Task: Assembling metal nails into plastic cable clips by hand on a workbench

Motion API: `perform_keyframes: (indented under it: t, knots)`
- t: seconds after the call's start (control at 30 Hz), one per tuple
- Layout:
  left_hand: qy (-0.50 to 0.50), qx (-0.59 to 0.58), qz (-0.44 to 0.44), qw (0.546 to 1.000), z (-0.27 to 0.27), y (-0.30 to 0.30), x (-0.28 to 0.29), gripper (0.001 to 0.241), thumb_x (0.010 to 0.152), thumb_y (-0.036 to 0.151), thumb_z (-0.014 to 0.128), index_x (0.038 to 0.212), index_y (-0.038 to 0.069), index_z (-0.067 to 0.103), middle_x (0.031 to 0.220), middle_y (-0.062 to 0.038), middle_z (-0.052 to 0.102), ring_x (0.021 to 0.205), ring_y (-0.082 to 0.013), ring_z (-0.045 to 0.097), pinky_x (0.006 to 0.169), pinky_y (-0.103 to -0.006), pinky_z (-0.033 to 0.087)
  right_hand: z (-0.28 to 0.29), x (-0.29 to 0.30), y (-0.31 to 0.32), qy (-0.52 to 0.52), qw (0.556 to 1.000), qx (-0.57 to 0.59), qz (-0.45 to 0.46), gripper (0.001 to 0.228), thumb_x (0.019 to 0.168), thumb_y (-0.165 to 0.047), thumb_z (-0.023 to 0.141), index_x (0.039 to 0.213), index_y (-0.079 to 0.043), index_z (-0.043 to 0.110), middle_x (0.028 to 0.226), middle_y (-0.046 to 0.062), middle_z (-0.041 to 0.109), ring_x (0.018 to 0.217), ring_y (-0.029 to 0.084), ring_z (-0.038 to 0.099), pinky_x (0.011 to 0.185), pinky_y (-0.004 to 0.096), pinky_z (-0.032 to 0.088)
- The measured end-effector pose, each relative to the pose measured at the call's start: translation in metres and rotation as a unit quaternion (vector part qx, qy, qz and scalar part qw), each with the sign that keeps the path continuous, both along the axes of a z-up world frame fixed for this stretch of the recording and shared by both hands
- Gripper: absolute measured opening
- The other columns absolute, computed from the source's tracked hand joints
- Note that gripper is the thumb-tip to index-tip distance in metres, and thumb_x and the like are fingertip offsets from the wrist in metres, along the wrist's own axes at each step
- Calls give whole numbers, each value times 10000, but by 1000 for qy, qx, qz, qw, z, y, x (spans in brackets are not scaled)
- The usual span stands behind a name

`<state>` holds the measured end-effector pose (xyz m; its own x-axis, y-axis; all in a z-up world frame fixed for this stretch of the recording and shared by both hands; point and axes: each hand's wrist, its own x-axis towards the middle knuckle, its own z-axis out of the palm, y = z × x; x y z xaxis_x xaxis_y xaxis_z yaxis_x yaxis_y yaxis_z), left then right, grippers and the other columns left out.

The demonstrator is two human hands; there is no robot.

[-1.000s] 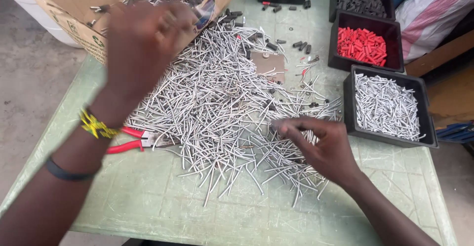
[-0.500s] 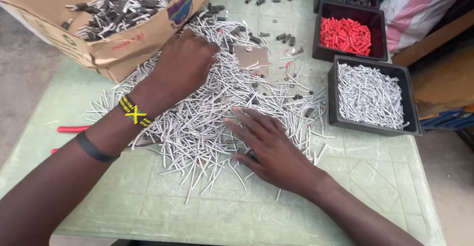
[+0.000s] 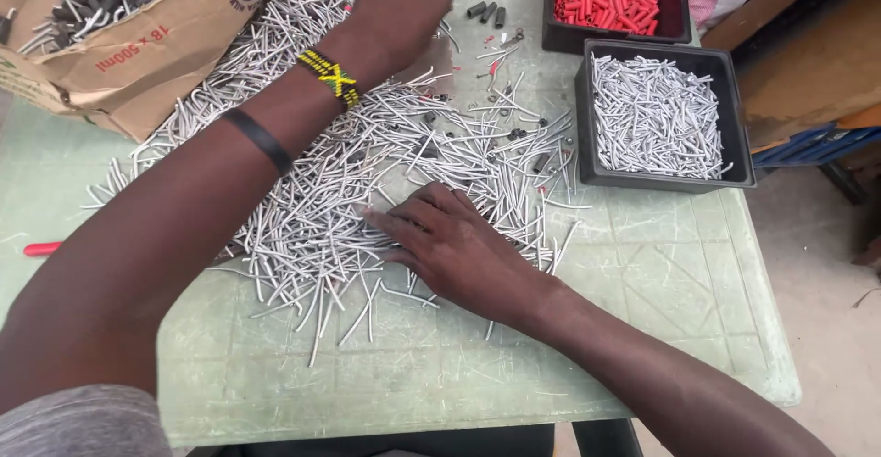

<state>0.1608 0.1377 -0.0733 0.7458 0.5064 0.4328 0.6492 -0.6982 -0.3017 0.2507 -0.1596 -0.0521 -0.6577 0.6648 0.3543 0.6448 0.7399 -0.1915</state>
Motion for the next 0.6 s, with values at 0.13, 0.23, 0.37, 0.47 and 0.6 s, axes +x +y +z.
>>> perform_keyframes:
  t: [0.13, 0.23, 0.37, 0.47, 0.6]
  knots:
    - [-68, -98, -19, 993, -15, 24, 50, 216, 918, 233, 776, 1000, 45, 707, 942, -221, 698, 848, -464, 679, 583, -570, 528, 4, 0, 0, 52, 998, -1, 31, 279, 1009, -165, 673, 1261, -49, 653, 1059, 59, 652, 994, 269, 543, 897, 393, 474]
    - [-76, -114, -3, 991, -29, 44, 65, 142, 786, 2, 723, 914, 55, 691, 907, -216, 689, 816, -479, 674, 562, -570, 530, 5, 1, -3, 104, 993, 1, 58, 106, 1003, -63, 666, 1099, -48, 705, 1060, 78, 673, 990, 282, 598, 874, 393, 486]
    - [-109, -124, -10, 986, -32, 45, 58, 150, 780, -36, 681, 892, 64, 678, 866, -203, 688, 784, -481, 665, 555, -574, 512, 5, 3, -6, 166, 985, 14, 40, 199, 979, -39, 724, 1166, -104, 712, 1161, 88, 722, 1147, 268, 676, 985, 399, 490]
    - [-150, -109, -29, 982, -26, 29, 28, 20, 877, 105, 705, 883, 89, 695, 819, -167, 698, 731, -450, 664, 513, -561, 477, 3, 6, -3, 216, 976, -3, 5, 226, 973, -30, 733, 1171, -139, 740, 1252, 39, 753, 1249, 260, 697, 1093, 441, 493]
    - [-191, -94, -49, 976, 8, -27, -17, 167, 974, 245, 731, 874, 113, 712, 771, -132, 708, 679, -419, 664, 470, -547, 442, 12, 11, 3, 252, 967, 15, -41, 134, 971, -80, 746, 1100, -45, 733, 1118, 115, 781, 1076, 269, 765, 993, 405, 565]
